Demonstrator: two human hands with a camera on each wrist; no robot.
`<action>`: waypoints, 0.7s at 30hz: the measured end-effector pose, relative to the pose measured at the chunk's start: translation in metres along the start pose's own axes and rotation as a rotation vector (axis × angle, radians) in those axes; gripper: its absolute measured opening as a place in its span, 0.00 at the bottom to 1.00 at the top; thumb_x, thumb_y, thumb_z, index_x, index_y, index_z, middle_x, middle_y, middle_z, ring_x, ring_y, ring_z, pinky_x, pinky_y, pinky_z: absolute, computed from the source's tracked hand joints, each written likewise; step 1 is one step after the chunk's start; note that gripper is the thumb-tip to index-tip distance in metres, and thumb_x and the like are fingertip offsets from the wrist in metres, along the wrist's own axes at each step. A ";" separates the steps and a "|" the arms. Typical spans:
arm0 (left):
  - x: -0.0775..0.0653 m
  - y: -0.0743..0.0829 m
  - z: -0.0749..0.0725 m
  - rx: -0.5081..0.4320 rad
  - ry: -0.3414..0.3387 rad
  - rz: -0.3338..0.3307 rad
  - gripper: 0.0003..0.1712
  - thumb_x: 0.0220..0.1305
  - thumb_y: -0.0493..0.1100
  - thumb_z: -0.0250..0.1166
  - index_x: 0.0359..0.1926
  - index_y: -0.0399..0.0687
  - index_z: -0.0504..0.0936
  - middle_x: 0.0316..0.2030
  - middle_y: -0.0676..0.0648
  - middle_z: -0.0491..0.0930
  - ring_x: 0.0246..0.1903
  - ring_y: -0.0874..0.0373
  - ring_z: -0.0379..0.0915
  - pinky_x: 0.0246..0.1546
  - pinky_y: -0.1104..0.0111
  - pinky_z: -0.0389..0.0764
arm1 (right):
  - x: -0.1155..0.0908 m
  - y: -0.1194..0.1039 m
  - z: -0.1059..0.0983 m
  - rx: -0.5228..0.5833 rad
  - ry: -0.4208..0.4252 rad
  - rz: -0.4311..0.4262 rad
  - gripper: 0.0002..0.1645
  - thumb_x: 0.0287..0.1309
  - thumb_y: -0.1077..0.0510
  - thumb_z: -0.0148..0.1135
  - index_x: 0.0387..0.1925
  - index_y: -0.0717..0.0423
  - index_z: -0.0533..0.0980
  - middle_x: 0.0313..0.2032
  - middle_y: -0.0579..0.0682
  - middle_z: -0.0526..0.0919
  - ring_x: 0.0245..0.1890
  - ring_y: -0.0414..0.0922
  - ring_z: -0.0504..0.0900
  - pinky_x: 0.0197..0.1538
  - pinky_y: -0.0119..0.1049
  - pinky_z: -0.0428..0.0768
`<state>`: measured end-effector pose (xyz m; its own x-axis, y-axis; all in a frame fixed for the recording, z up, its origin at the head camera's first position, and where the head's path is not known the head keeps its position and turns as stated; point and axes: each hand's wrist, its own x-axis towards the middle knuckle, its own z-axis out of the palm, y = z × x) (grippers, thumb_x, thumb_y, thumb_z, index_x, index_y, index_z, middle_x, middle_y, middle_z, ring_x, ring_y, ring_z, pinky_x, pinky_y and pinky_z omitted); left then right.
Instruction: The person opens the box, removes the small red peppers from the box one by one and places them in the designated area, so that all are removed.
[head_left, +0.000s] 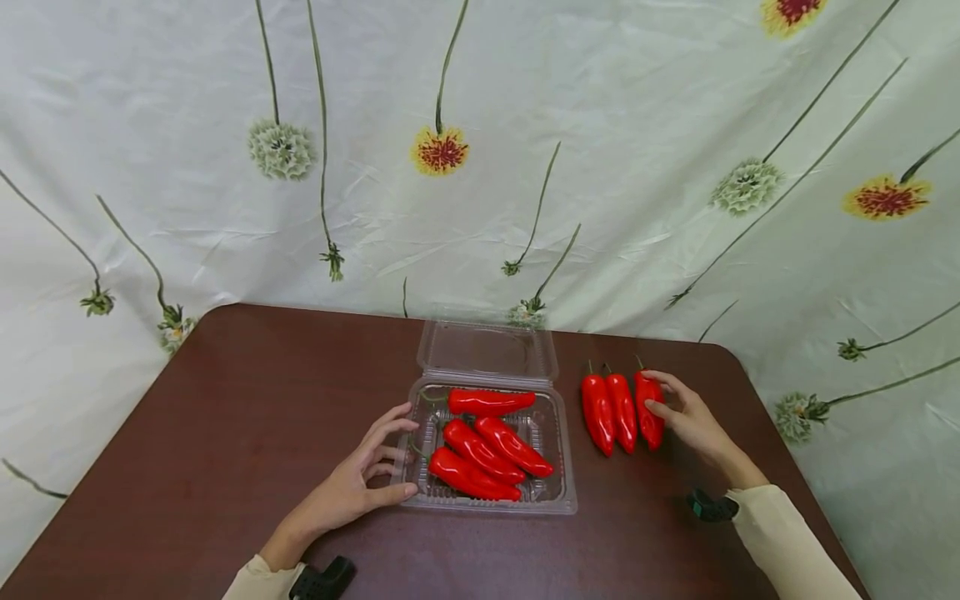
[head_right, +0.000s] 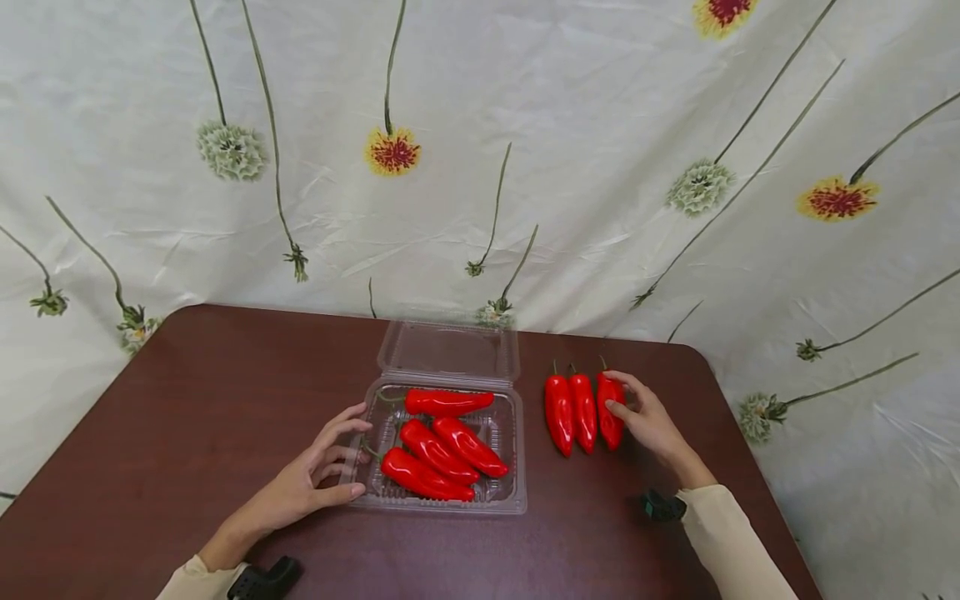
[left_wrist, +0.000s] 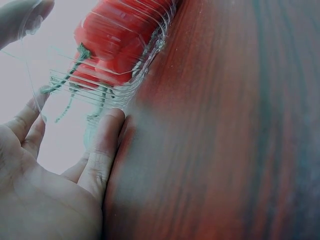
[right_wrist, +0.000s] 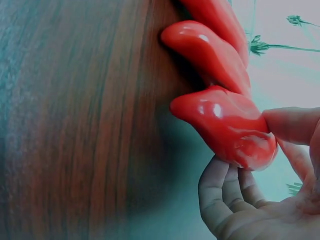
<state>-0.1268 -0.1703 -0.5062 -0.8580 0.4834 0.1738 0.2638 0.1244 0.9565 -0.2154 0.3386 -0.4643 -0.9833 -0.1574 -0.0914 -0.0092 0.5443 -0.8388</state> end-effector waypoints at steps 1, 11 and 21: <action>0.000 0.000 0.000 0.002 0.001 0.002 0.41 0.64 0.36 0.69 0.73 0.42 0.59 0.78 0.47 0.41 0.53 0.47 0.75 0.50 0.67 0.78 | 0.000 0.000 0.000 0.005 -0.002 0.001 0.31 0.70 0.61 0.58 0.71 0.57 0.63 0.61 0.69 0.69 0.46 0.49 0.78 0.42 0.36 0.83; 0.001 0.001 -0.001 -0.002 0.009 0.006 0.42 0.63 0.36 0.70 0.73 0.43 0.59 0.78 0.47 0.43 0.52 0.47 0.75 0.51 0.68 0.79 | 0.005 0.006 0.004 -0.038 0.000 0.022 0.32 0.70 0.61 0.58 0.72 0.57 0.62 0.60 0.68 0.71 0.47 0.52 0.76 0.41 0.36 0.80; 0.001 0.001 0.001 0.005 0.012 0.009 0.41 0.63 0.36 0.70 0.72 0.42 0.60 0.78 0.46 0.42 0.52 0.46 0.75 0.50 0.68 0.79 | 0.005 0.005 0.009 -0.099 0.013 0.020 0.30 0.70 0.57 0.59 0.70 0.56 0.65 0.59 0.67 0.73 0.50 0.56 0.77 0.43 0.40 0.77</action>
<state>-0.1269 -0.1692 -0.5058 -0.8608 0.4738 0.1857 0.2739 0.1239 0.9537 -0.2191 0.3333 -0.4740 -0.9857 -0.1356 -0.0998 -0.0072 0.6261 -0.7797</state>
